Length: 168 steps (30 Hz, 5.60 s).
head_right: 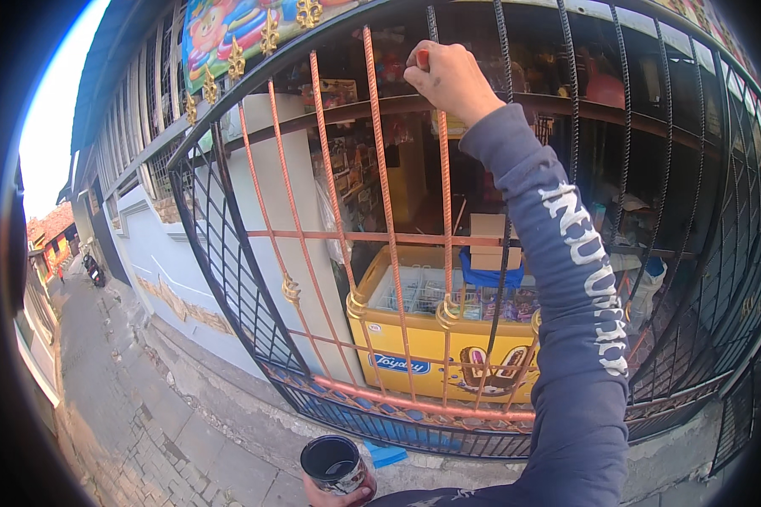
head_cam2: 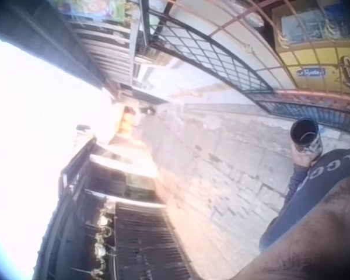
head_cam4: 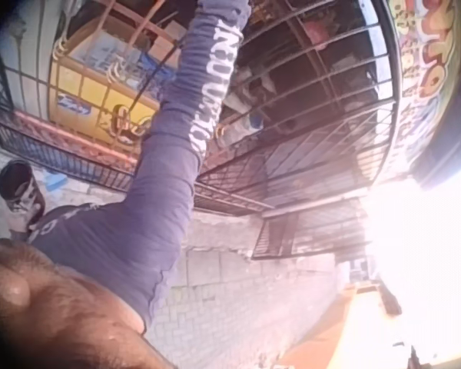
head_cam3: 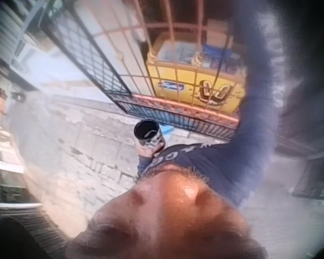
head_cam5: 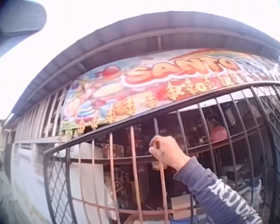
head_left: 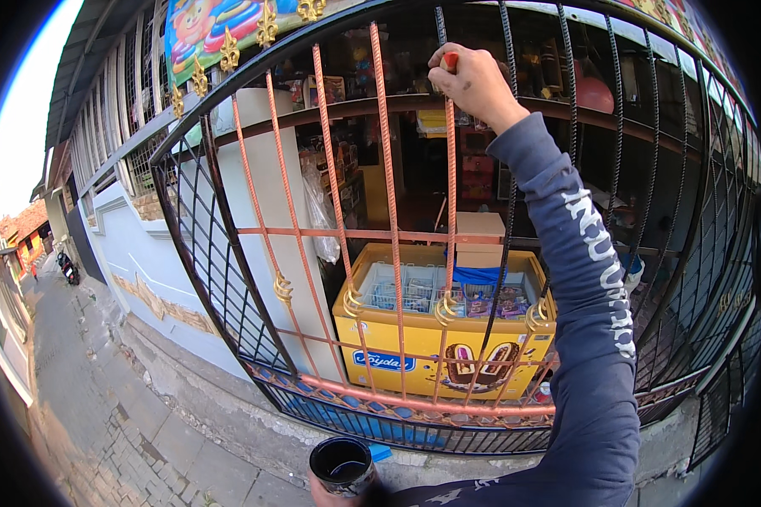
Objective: The person paints the vertical bars of a metal security gate black using a paintbrush and a paint can. They repeatedly dip the brush into the can and apply paint to different sections of the gate.
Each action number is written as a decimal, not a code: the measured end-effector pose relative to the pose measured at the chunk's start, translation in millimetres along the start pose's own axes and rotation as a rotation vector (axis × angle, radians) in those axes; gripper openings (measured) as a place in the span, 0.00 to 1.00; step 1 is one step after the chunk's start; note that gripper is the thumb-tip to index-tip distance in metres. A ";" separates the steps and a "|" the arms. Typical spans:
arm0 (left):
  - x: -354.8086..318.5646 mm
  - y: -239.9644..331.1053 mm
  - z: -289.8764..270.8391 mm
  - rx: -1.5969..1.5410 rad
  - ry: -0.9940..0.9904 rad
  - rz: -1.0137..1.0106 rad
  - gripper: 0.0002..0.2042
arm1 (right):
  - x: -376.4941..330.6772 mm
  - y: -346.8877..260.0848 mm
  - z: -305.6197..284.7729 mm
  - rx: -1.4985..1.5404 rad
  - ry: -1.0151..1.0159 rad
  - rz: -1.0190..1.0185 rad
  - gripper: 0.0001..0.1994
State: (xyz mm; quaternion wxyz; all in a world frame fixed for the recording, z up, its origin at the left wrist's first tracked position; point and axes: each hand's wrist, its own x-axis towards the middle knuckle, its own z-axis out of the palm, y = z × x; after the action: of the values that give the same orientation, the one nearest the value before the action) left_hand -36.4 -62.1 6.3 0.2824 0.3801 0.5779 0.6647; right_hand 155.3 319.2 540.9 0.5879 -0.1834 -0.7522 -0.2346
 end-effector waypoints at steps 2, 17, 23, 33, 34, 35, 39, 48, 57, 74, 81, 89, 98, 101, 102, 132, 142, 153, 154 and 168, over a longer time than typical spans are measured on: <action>0.1 -5.6 -3.6 0.085 -0.027 0.034 0.44 | 19.0 -2.5 -6.0 -0.174 -0.160 -0.042 0.12; 30.7 -30.8 0.8 -0.312 -0.081 -0.093 0.45 | 36.9 -5.7 -3.8 -0.251 -0.318 -0.159 0.13; 35.5 -60.1 -2.4 -0.223 -0.068 -0.031 0.45 | 32.0 -1.8 -3.1 -0.090 -0.230 -0.086 0.14; 42.6 -77.8 -10.8 -0.199 -0.142 0.031 0.47 | 26.5 2.5 -5.0 -0.109 -0.223 0.002 0.14; 42.0 -77.7 -10.1 -0.225 -0.113 0.052 0.47 | 24.9 4.3 -5.0 -0.140 -0.119 -0.028 0.14; 41.8 -77.9 -9.2 -0.250 -0.082 0.074 0.47 | 23.3 5.9 -3.8 -0.181 -0.030 -0.032 0.14; 43.9 -75.8 -9.3 -0.290 -0.087 0.089 0.47 | 14.7 12.5 -0.5 -0.041 -0.063 -0.012 0.14; 42.4 -33.7 -15.8 -0.258 -0.219 -0.014 0.48 | -16.0 8.1 -0.9 -0.149 0.400 -0.004 0.09; 43.9 -34.3 -12.8 -0.226 -0.270 -0.021 0.46 | -63.5 1.8 24.6 0.232 0.418 0.256 0.08; 49.6 -51.3 2.0 -0.178 -0.251 0.040 0.47 | -92.1 -1.1 13.1 0.318 0.058 0.281 0.08; 35.1 -13.4 27.4 -0.330 -0.211 0.003 0.50 | -226.4 -73.8 -26.6 1.031 0.088 0.754 0.09; 61.7 13.6 64.2 0.145 -0.156 0.373 0.60 | -347.8 -112.8 -74.3 1.467 0.184 1.123 0.08; 53.7 38.9 115.6 0.389 -0.066 0.509 0.58 | -396.3 -101.2 -135.2 1.427 0.042 1.273 0.11; 44.2 38.2 125.4 0.380 -0.050 0.526 0.57 | -403.3 -96.6 -149.5 1.447 0.011 1.263 0.11; 41.0 38.1 128.0 0.379 -0.046 0.518 0.57 | -405.5 -95.8 -153.4 1.418 -0.012 1.285 0.11; -3.3 55.7 145.2 0.529 0.186 0.782 0.49 | -418.6 -97.8 -194.5 1.430 -0.219 1.149 0.11; -1.1 53.6 145.0 0.571 0.213 0.826 0.46 | -417.7 -98.2 -185.7 1.371 -0.237 1.224 0.10; 11.3 42.8 155.8 0.643 0.193 0.944 0.47 | -359.8 -139.9 -167.8 0.773 -0.716 0.536 0.08; 12.8 41.8 157.2 0.631 0.204 0.947 0.47 | -361.1 -142.2 -161.8 0.756 -0.759 0.536 0.08; 20.4 38.4 158.4 0.695 0.247 0.911 0.45 | -345.6 -137.8 -136.3 0.695 -0.763 0.476 0.07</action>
State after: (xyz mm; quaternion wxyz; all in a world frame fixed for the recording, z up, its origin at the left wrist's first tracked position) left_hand 86.6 35.6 54.5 -0.2425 0.5804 0.5690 0.5297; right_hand 271.6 128.2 213.7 0.3371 -0.2155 -0.8821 0.2487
